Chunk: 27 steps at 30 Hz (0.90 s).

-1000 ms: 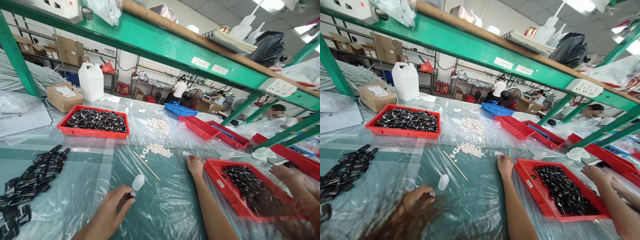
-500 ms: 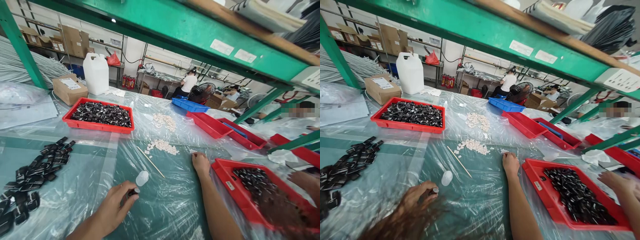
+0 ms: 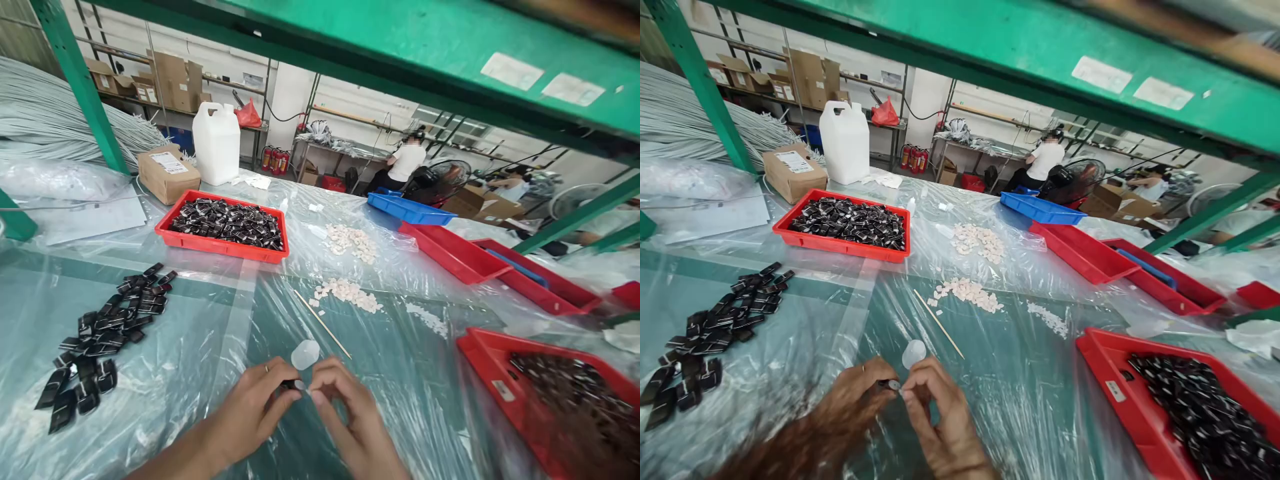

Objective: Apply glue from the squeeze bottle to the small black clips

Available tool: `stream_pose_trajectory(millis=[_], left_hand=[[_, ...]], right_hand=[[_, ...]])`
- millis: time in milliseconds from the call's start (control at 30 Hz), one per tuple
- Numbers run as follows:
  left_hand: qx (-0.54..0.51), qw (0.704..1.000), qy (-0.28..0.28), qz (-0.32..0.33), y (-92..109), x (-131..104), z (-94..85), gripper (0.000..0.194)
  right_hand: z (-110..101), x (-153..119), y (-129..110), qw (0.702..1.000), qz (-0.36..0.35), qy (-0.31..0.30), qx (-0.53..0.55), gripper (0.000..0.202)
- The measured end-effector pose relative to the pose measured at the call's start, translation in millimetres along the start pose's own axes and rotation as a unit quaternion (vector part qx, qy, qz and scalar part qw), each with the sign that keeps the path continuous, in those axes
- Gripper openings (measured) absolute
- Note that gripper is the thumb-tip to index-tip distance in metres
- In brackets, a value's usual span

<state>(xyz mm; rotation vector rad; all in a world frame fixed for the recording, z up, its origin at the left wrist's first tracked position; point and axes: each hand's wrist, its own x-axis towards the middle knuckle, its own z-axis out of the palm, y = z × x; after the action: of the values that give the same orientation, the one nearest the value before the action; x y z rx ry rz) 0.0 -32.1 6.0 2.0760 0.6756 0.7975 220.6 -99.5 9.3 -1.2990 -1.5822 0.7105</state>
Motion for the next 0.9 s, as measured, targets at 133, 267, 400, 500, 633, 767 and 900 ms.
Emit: stream_pose_trajectory(millis=[133, 267, 400, 500, 633, 767, 900], left_hand=[[0.009, 1.0, -0.004, 0.009, 1.5, 0.3, -0.5, 0.006], [0.016, 1.0, -0.006, 0.011, 1.2, -1.3, 1.7, 0.005], [0.022, 1.0, -0.008, 0.017, -3.1, -4.2, 7.6, 0.007], [0.016, 1.0, -0.013, 0.016, -8.8, -5.8, 13.5, 0.01], [0.01, 1.0, -0.016, 0.01, -14.7, -5.9, 18.1, 0.011], [0.024, 0.999, -0.028, 0.029, -16.3, -4.7, 17.4, 0.012], [0.042, 0.997, -0.042, 0.05, -15.2, -4.1, 16.8, 0.014]], right_hand=[[18.3, -10.3, 5.0, 0.999, 0.0, -0.006, 0.046, 0.028], [12.2, -6.0, 13.7, 0.996, 0.032, -0.026, 0.083, 0.03], [6.5, -3.6, 13.0, 0.984, 0.085, -0.075, 0.138, 0.036], [4.7, -1.1, 10.8, 0.968, 0.127, -0.114, 0.183, 0.043], [4.9, 2.7, 9.2, 0.946, 0.176, -0.15, 0.226, 0.052], [7.3, 4.9, 9.0, 0.928, 0.215, -0.167, 0.254, 0.06], [10.6, 4.5, 8.4, 0.916, 0.247, -0.161, 0.271, 0.062]])
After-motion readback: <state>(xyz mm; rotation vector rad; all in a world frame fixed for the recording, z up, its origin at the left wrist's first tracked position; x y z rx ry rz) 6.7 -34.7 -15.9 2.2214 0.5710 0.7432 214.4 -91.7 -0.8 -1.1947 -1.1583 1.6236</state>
